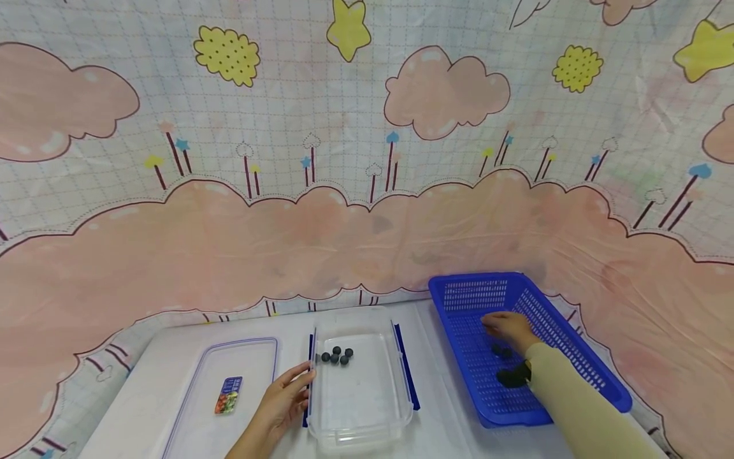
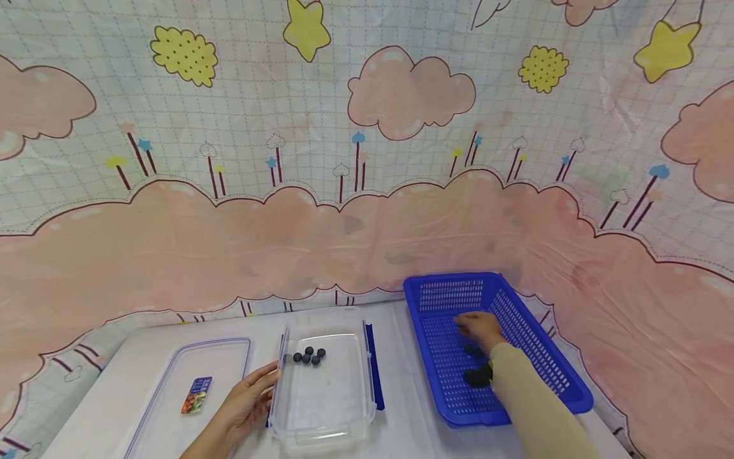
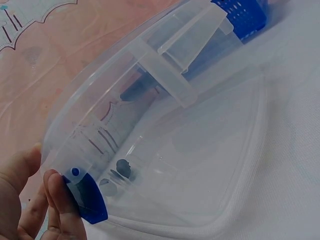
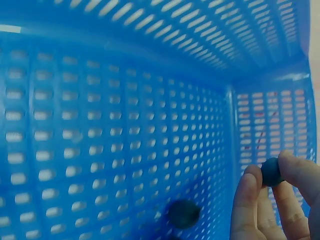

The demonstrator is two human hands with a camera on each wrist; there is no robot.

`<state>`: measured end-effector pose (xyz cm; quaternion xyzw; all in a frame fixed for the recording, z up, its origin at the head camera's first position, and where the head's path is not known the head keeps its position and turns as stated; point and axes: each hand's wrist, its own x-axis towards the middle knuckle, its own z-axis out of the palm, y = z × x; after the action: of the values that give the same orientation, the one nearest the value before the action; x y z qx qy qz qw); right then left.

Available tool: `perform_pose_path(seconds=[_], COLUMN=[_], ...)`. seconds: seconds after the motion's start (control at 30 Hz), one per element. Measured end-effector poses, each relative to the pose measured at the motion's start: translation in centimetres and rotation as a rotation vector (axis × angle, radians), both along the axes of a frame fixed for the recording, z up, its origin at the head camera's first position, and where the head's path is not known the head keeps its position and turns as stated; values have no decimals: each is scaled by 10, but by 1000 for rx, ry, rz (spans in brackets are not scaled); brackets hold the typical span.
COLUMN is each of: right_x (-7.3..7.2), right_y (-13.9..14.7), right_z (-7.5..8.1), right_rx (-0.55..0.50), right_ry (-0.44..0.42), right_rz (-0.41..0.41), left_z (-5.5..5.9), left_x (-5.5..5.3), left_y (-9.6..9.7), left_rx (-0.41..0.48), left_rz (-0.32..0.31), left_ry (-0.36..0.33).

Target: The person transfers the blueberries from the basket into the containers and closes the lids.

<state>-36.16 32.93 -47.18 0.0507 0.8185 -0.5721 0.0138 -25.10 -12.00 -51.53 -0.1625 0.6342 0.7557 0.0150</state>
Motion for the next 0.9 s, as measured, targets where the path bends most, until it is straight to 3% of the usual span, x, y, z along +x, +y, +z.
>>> perform_pose_path(seconds=[0.47, 0.73, 0.9], right_x=[-1, 1, 4], right_y=[-13, -17, -22], right_z=[4, 8, 10], right_rx=[-165, -401, -376], right_ry=[-66, -130, -134], right_rz=[110, 162, 226], left_z=[0, 1, 1], left_x=[0, 0, -1], left_y=[0, 0, -1], left_rx=[12, 8, 10], left_rz=[-1, -4, -4], left_ry=[1, -4, -9])
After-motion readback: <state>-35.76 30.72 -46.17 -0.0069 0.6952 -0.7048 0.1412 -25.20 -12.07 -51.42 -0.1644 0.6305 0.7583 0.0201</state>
